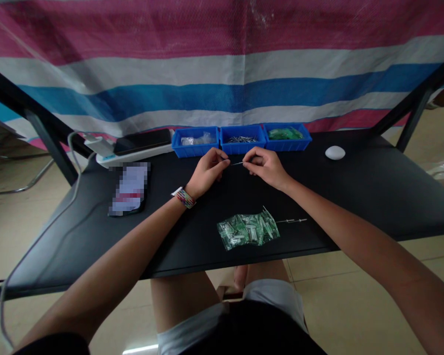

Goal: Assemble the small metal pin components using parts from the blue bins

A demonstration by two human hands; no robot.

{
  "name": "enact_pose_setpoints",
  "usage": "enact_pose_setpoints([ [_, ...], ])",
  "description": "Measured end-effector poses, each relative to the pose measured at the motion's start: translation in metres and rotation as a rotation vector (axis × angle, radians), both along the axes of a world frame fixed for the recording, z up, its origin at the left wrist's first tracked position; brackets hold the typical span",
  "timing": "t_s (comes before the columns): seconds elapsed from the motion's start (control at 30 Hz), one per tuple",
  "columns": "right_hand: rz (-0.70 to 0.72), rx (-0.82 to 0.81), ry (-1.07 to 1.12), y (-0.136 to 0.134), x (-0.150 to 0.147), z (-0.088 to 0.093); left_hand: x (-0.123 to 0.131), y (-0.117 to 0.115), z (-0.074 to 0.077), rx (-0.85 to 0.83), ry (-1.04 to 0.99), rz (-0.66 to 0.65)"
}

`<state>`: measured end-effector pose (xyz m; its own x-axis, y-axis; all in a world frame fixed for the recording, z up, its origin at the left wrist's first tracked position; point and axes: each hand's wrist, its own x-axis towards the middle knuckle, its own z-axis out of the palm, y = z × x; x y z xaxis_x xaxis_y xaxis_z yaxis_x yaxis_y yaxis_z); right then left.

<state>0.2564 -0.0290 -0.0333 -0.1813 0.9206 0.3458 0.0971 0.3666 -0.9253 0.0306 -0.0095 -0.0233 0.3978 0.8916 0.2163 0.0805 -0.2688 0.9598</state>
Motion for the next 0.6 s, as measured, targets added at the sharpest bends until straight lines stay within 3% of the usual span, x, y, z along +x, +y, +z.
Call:
enact_pose_setpoints([
  [0.2, -0.047, 0.048, -0.017, -0.0018, -0.0010, -0.0001, -0.0018, -0.0001, 0.0021, -0.009, 0.134, -0.037],
  [0.6, -0.005, -0.103, 0.011, 0.0026, 0.0027, -0.0040, 0.0007, 0.0003, -0.0012, 0.037, 0.063, -0.020],
])
